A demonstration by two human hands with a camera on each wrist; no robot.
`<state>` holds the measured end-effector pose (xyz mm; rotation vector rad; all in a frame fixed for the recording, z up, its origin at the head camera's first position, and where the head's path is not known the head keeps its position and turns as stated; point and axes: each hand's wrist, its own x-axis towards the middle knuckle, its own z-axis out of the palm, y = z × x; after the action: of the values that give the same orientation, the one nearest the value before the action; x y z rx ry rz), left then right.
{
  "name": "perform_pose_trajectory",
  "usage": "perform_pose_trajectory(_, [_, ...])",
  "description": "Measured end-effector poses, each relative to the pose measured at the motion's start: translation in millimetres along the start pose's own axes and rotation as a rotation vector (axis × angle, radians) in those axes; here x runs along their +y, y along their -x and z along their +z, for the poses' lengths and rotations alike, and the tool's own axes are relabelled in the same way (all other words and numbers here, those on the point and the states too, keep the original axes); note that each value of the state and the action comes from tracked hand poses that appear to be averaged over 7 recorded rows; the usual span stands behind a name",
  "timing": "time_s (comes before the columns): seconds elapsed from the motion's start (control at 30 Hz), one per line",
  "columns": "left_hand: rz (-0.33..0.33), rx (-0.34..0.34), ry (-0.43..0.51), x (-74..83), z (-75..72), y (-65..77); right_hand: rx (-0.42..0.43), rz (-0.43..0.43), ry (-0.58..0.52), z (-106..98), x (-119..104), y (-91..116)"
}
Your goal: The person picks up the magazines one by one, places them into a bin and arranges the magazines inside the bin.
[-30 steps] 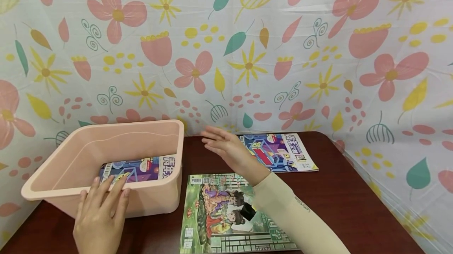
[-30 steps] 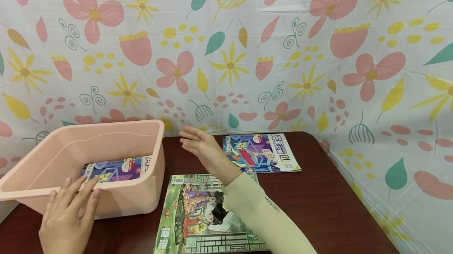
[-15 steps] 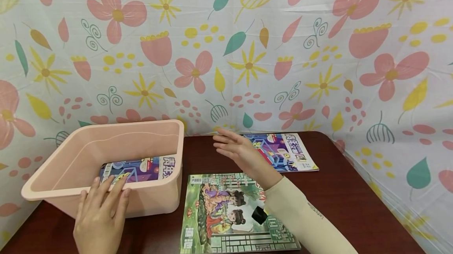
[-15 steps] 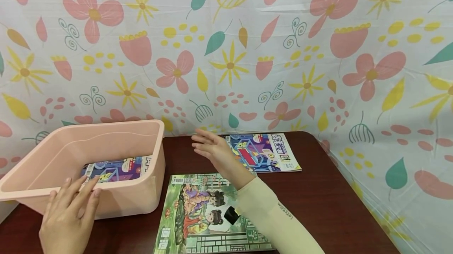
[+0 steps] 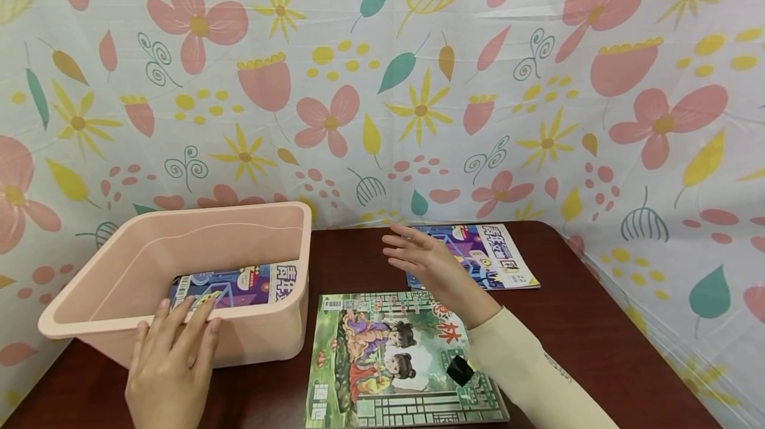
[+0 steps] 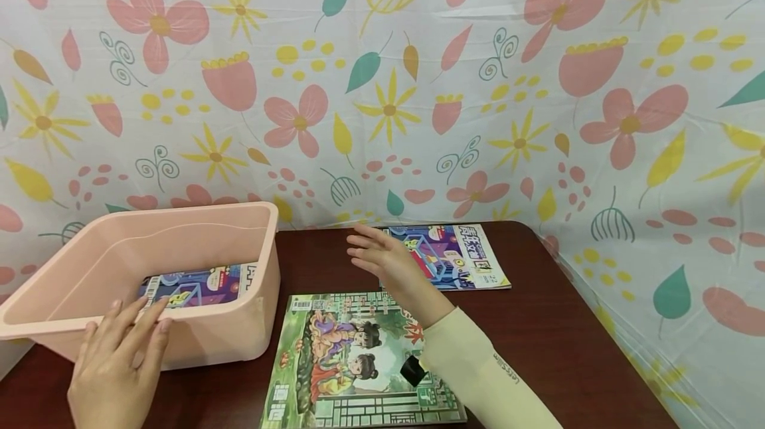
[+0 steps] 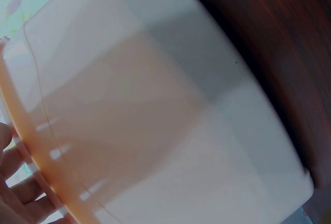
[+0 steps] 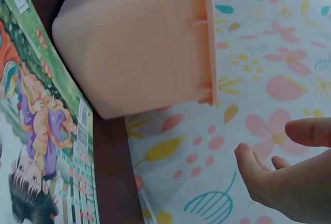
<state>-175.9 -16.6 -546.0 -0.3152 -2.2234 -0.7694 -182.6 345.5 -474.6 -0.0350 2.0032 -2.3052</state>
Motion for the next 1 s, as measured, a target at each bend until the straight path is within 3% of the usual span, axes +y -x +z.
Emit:
perform_pose_trajectory(0.6, [0.029, 0.044, 0.020, -1.0, 2.4, -0.9, 0.093, 0.037, 0.046, -26, 5, 20])
perform_pose_trajectory(1.0, [0.016, 0.022, 0.006, -0.3, 1.1, -0.2, 0.124, 0.016, 0.130, -50, 11, 37])
